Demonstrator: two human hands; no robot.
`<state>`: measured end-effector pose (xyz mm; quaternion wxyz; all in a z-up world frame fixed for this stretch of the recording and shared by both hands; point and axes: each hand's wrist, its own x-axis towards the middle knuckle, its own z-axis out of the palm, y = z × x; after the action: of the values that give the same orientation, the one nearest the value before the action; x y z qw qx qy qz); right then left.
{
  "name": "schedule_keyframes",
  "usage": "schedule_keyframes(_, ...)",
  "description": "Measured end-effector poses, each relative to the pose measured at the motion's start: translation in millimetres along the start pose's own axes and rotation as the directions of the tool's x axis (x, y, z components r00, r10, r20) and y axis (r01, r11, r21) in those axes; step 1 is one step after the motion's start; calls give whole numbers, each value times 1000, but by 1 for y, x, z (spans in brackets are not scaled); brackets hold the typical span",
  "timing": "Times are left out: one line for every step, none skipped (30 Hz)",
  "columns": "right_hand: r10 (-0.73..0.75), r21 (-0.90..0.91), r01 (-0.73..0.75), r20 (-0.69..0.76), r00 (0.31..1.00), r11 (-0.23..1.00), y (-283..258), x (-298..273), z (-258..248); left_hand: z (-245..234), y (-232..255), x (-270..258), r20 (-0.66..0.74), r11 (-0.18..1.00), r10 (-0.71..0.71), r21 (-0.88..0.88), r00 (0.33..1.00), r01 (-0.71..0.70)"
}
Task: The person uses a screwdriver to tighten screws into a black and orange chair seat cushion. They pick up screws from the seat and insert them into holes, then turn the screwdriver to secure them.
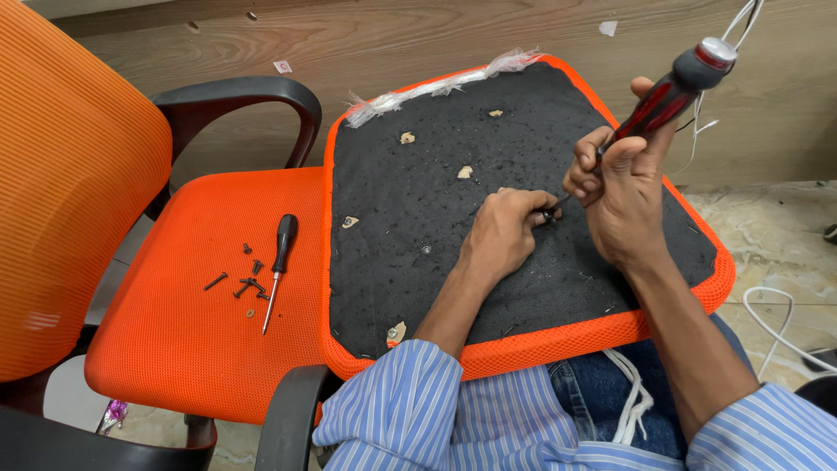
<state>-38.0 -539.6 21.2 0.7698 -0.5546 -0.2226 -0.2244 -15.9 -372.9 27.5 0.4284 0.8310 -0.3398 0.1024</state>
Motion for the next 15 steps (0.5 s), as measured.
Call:
schedule_keyframes(-4,-1,4,10,1000,1000,0,1,3,-1,1,0,8,1000,-29,4,1000,29)
schedule_keyframes(3,-12,-3,16,1000,1000,-1,3,5,-2,3,0,16,998,-58,8,998,58)
schedule_keyframes(14,-13,-14,13,1000,1000,-2,4,7,-3,5,0,23,996,-86,12,996,86)
schedule_keyframes(24,-13,-24,11,1000,1000,-3,6,9,-4,7,1,35,992,-127,8,991,127)
schedule_keyframes(38,-3,-38,0,999,999,-5,7,12,-5,8,1,47,986,-168,4,985,168)
schedule_keyframes(55,5,-55,-11,998,999,-7,7,14,-6,10,1,62,978,-209,-3,976,210)
schedule_keyframes(43,-31,-44,-12,999,999,-8,8,16,-7,12,1,51,978,-205,-18,978,206)
schedule_keyframes(30,-66,-31,-14,999,997,-9,8,18,-8,13,1,41,979,-199,-32,979,200)
schedule_keyframes(17,-101,-19,-15,1000,995,-9,9,19,-8,14,1,31,980,-193,-46,981,194)
schedule_keyframes(19,-160,-20,-10,1000,987,-9,9,21,-8,15,1,22,977,-209,-47,978,210)
schedule_keyframes(21,-218,-22,-5,1000,976,-10,9,22,-9,15,0,13,973,-226,-47,974,226)
schedule_keyframes(23,-276,-22,0,1000,961,-9,9,23,-10,15,-1,3,969,-242,-48,970,241)
schedule_keyframes(28,-293,-29,-7,1000,956,-9,8,24,-11,16,-1,9,965,-257,-53,966,257)
schedule_keyframes(32,-310,-35,-14,999,950,-8,8,25,-12,16,-1,15,960,-272,-58,962,273)
schedule_keyframes(37,-327,-42,-20,999,944,-8,8,26,-13,16,0,21,956,-287,-63,958,288)
